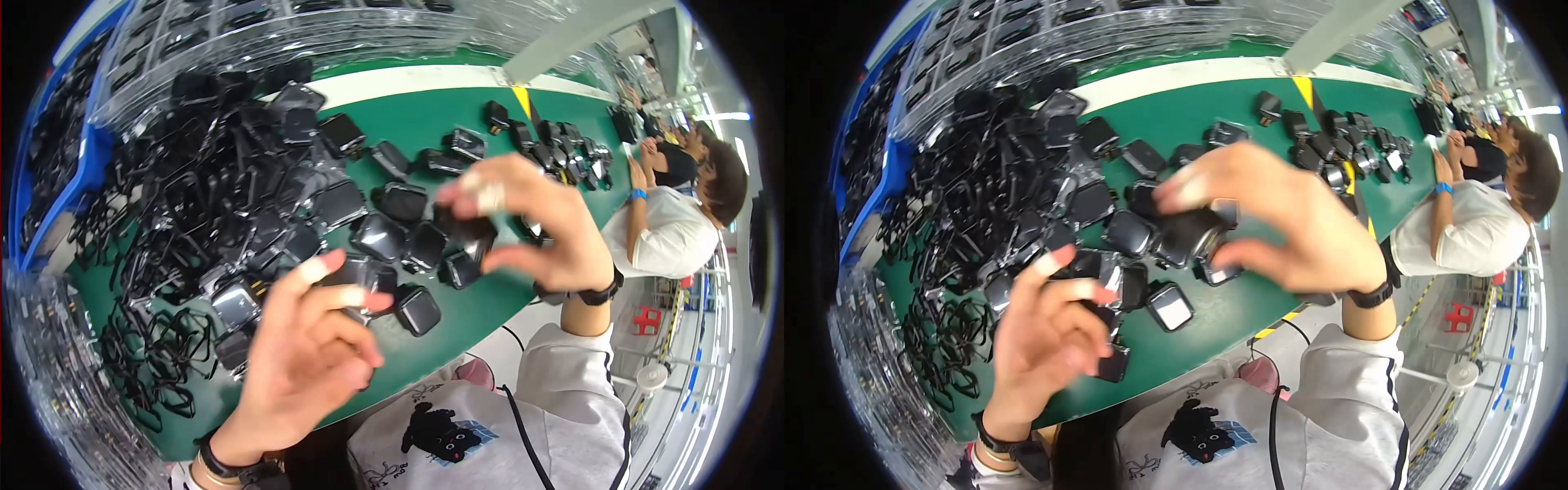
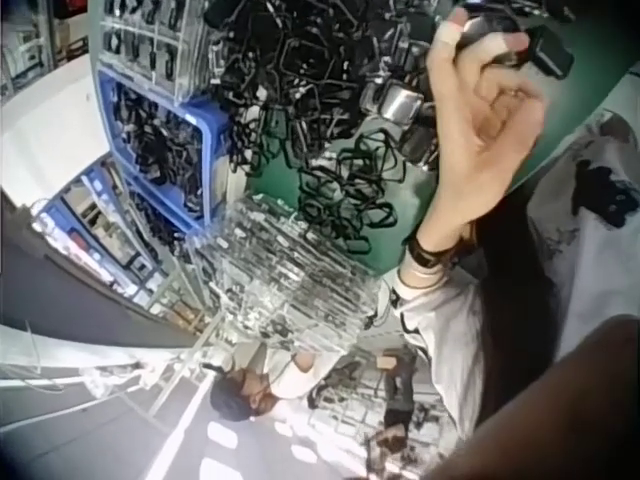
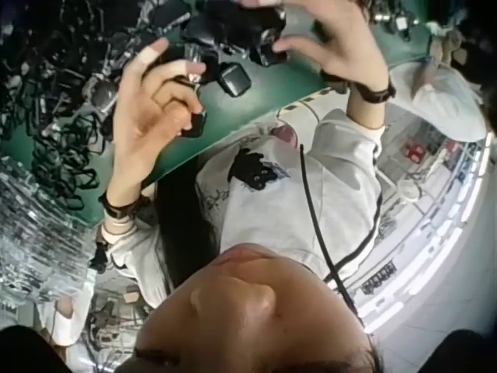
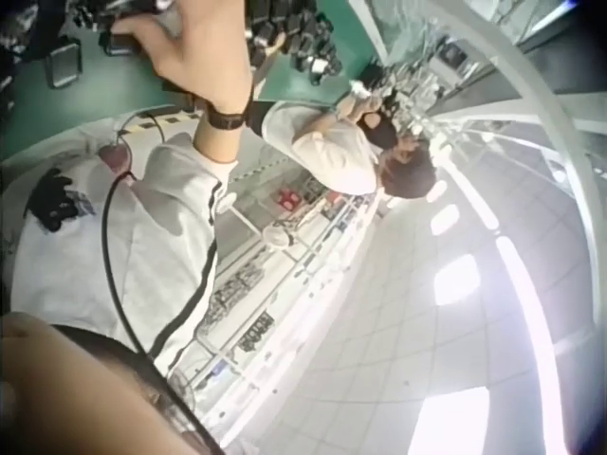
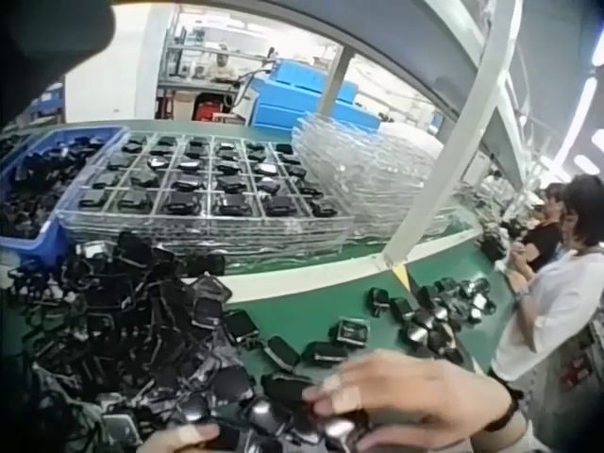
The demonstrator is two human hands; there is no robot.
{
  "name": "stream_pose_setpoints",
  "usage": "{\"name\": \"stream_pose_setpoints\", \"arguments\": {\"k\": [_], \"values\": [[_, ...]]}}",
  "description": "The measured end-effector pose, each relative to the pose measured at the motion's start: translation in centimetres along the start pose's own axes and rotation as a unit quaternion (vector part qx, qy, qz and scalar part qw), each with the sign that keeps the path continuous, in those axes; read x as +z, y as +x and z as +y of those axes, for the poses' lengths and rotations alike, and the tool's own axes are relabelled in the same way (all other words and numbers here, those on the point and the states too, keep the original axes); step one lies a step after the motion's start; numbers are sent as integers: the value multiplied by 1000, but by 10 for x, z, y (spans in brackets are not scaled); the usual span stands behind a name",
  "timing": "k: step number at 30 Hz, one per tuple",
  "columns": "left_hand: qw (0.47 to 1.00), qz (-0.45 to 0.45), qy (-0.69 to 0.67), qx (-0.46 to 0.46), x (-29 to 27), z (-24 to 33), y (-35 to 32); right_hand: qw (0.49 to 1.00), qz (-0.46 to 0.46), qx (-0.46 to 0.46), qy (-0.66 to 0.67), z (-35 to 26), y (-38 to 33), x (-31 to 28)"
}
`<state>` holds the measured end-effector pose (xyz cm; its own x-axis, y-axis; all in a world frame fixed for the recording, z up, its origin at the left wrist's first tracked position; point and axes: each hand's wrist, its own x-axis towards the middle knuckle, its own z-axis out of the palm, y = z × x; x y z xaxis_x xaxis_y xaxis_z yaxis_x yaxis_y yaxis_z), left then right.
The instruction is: The person tests smartwatches by picking them up from a pile, peeling the protective film from each screen, and tapping the display to cycle through menus before placing them aside.
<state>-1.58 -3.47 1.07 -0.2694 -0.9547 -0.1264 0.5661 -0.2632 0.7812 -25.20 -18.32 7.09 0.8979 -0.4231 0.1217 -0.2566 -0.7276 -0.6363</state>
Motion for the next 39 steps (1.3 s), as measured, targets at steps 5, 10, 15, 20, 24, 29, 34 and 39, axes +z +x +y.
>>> {"name": "stream_pose_setpoints", "arguments": {"k": [5,10,15,20,24,29,34,39], "values": [[983,-158,-42,-80,-16,-3,5,979,-39,-157,122,-8,58,38],[995,-96,6,-40,0,4,1,984,-81,-83,-136,23,101,55],[992,61,51,96,-5,9,2,992,6,-125,8,13,102,45],[976,143,85,139,-16,5,4,988,98,-116,30,-21,88,41],[980,103,-32,169,-7,2,2,980,144,-133,-33,-32,85,68],[975,73,-117,172,-8,2,1,981,149,-123,-13,-28,82,75],[977,99,-19,190,-14,-2,-1,972,31,-8,232,-20,88,70],[976,135,-33,168,-14,-3,6,945,29,-18,325,-1,91,81]]}}
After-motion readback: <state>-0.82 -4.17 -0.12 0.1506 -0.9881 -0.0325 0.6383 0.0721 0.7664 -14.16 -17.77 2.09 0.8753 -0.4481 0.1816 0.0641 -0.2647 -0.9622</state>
